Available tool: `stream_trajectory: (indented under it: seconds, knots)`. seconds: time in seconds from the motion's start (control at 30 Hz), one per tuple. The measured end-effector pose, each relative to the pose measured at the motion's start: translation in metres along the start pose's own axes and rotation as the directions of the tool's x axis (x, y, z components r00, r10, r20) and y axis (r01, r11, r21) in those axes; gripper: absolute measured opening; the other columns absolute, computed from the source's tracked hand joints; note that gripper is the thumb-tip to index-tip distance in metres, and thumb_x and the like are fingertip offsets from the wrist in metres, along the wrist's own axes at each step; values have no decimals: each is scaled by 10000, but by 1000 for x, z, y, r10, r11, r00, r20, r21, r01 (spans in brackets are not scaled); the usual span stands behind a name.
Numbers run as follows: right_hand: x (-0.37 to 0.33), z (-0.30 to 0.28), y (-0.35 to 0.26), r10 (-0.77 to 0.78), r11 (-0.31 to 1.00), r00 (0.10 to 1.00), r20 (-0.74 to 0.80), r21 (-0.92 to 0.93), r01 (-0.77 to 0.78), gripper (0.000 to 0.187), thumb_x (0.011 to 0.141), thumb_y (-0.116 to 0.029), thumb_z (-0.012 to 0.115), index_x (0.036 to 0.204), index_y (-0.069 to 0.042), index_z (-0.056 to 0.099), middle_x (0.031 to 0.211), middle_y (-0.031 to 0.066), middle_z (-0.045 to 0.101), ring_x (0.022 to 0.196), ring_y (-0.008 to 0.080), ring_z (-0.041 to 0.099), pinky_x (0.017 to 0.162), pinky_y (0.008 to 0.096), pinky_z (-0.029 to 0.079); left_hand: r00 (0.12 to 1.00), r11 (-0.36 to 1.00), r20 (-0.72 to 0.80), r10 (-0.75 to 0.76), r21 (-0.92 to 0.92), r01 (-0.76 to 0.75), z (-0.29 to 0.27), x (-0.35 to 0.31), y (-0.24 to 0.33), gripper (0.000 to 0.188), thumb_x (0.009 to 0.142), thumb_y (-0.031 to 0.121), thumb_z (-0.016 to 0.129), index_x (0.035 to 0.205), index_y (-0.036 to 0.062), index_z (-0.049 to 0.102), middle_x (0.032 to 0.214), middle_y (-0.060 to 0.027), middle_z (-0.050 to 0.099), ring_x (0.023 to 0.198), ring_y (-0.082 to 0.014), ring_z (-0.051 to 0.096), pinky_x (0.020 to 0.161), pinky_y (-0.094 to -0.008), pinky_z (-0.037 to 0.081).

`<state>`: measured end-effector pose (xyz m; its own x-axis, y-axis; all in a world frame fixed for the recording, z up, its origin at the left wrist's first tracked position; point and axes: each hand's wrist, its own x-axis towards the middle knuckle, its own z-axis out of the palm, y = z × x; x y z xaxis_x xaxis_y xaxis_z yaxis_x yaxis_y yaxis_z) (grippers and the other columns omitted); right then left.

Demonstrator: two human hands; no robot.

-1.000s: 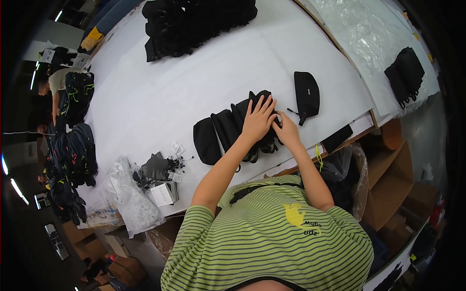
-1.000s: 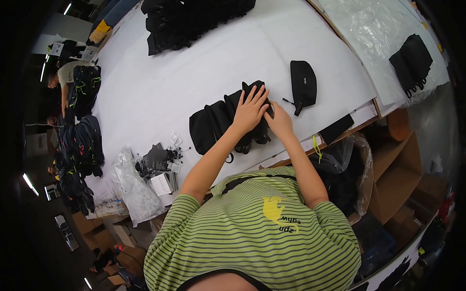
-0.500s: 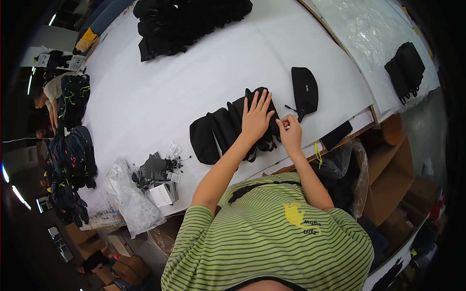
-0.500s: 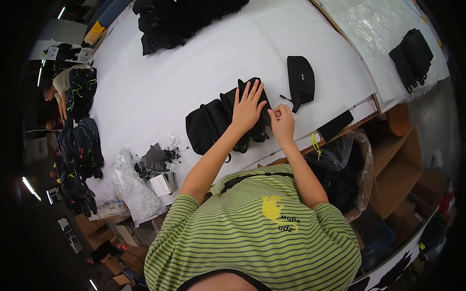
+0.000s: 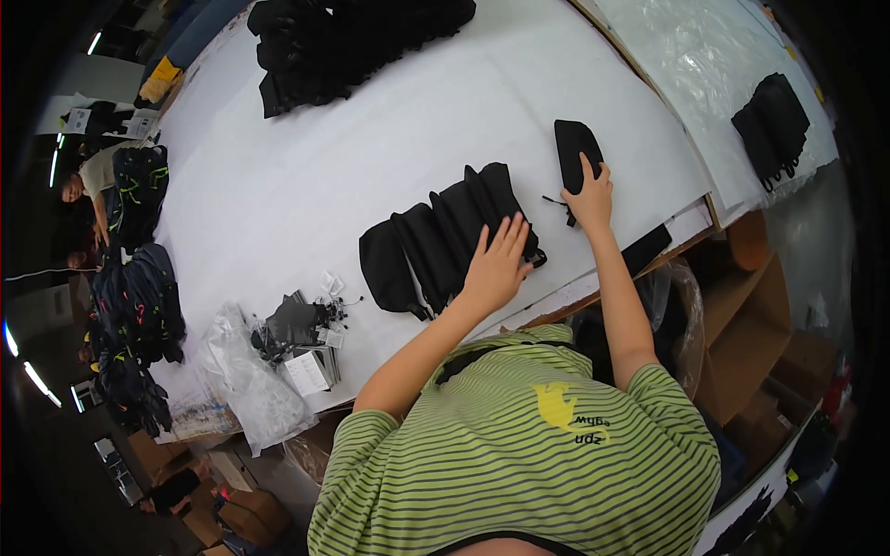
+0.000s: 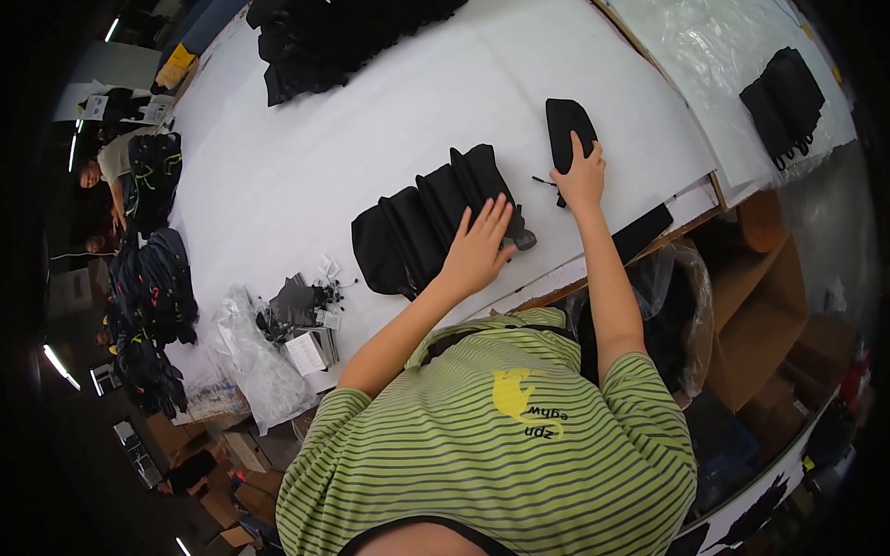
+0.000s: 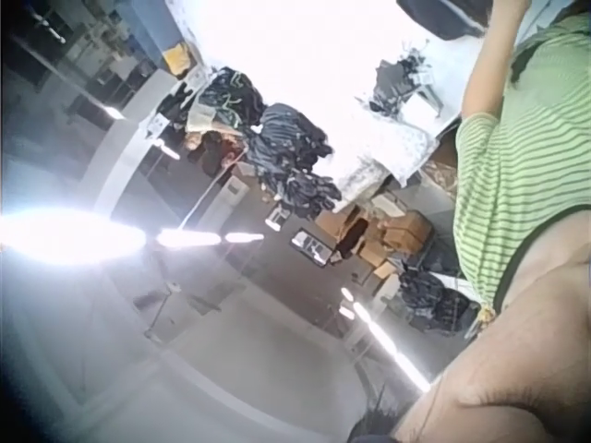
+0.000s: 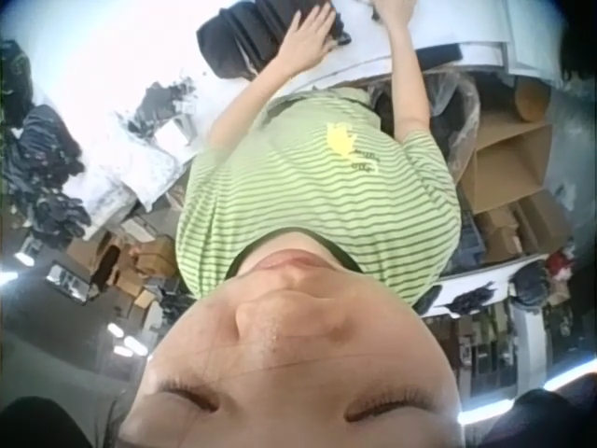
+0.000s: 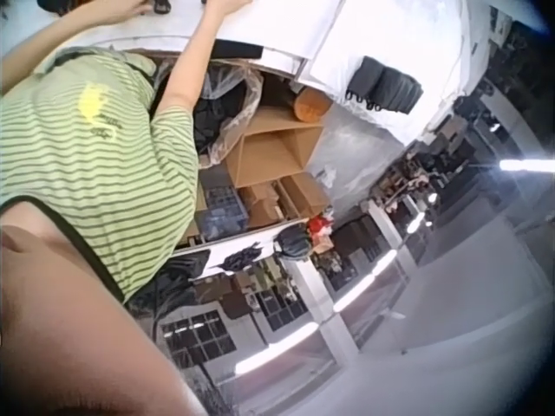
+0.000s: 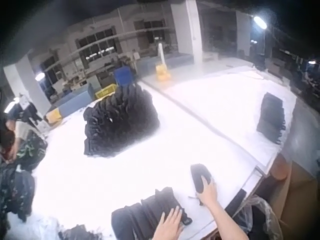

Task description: The recorder is sorting small black pouches and packing them into a large cardboard box.

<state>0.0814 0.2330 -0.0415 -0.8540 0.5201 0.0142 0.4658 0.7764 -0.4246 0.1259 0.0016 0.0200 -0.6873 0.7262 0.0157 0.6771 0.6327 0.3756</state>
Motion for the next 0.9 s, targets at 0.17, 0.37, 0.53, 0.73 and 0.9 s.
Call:
stream_trajectory:
  seconds: [0.17, 0.37, 0.53, 0.73, 0.9]
  knots:
    - [-17, -15, 3, -73, 692, 980, 185, 717, -84, 719, 742, -204, 698, 1388, -191, 381, 1260, 150, 461, 1067, 247, 513, 880, 356, 449, 842, 858, 509, 177, -499, 121, -54, -25, 22, 444, 915, 323, 496, 1256, 39, 498, 1279, -153, 492, 1223, -296, 434, 1019, -418, 323]
    - [-66, -2, -5, -347, 476, 834, 429, 847, -238, 576, 845, -152, 601, 1384, -136, 400, 1294, 82, 496, 1142, 165, 478, 955, 289, 373, 995, 953, -92, -32, -303, 2, -40, -19, 3, 370, 911, 221, 521, 1239, 50, 519, 1270, -148, 516, 1219, -313, 445, 1034, -412, 305]
    - [-66, 1, -6, -309, 540, 873, 377, 825, -165, 533, 857, -214, 611, 1356, -141, 440, 1290, 81, 507, 1166, 194, 478, 973, 326, 364, 983, 1000, -181, 12, 17, -9, -16, -15, 12, 389, 918, 287, 512, 1240, 70, 532, 1245, -131, 542, 1210, -293, 450, 1063, -430, 245]
    - [-63, -16, -20, -295, 640, 893, 339, 764, -78, 442, 911, -211, 544, 1334, -113, 466, 1313, 72, 491, 1184, 180, 471, 966, 300, 380, 888, 642, 459, -11, -678, 358, -78, -28, 14, 322, 923, 304, 521, 1087, 53, 639, 1004, -97, 660, 892, -224, 616, 828, -327, 453]
    - [-35, 7, 17, -140, 491, 967, 214, 863, -120, 366, 922, -248, 528, 1246, -81, 549, 1197, 99, 574, 1114, 172, 522, 955, 290, 387, 925, 486, 309, -221, -787, 379, -77, -14, -53, 283, 937, 221, 510, 1099, 16, 619, 981, -77, 657, 936, -151, 613, 823, -279, 465]
